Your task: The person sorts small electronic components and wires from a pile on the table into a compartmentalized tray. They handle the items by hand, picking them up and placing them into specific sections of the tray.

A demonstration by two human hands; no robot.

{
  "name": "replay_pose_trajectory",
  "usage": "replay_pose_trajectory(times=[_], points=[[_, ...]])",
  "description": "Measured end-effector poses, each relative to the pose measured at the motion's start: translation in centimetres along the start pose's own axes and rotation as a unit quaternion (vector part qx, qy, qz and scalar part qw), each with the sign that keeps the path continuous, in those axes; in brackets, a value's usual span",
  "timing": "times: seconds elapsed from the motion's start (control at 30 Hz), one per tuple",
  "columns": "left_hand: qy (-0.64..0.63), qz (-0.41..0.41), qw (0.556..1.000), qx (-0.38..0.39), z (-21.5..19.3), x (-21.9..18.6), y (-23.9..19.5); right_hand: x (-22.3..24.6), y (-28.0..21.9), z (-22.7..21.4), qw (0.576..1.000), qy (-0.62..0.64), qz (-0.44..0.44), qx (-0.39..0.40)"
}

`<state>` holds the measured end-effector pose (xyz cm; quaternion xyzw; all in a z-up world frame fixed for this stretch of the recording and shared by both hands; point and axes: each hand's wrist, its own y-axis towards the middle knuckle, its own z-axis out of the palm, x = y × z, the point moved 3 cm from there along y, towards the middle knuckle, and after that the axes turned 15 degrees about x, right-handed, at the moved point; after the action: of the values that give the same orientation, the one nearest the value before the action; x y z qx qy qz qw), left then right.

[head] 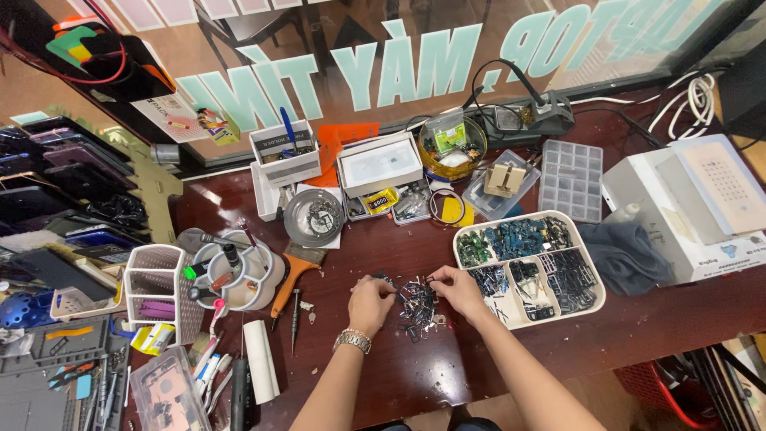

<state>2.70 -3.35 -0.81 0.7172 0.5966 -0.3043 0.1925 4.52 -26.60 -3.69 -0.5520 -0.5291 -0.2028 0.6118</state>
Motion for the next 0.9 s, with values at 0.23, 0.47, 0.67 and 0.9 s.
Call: replay_pose_trajectory(times=[0.23,0.47,0.67,0.9], points=[[-0.051,-0.063,0.979,0.186,3.6,-5.8,-0.2,0.4,-1.5,-2.5,0.997,0.077,-0.019,-0.001],[0.045,-0.019,0.99,0.131,3.9,-7.5,-0.1,-1.9,-3.4,-5.2,0.995,0.092,0.013,-0.025],[0.005,0.044,0.976,0.213,6.4,-8.8,0.1,-3.9,-4.3,-6.5,0.99,0.135,-0.004,-0.043],[0.024,0.025,0.981,0.191,8.7,-9.0,0.7,-5.7,-6.1,-12.7,0.988,0.104,-0.021,-0.109]])
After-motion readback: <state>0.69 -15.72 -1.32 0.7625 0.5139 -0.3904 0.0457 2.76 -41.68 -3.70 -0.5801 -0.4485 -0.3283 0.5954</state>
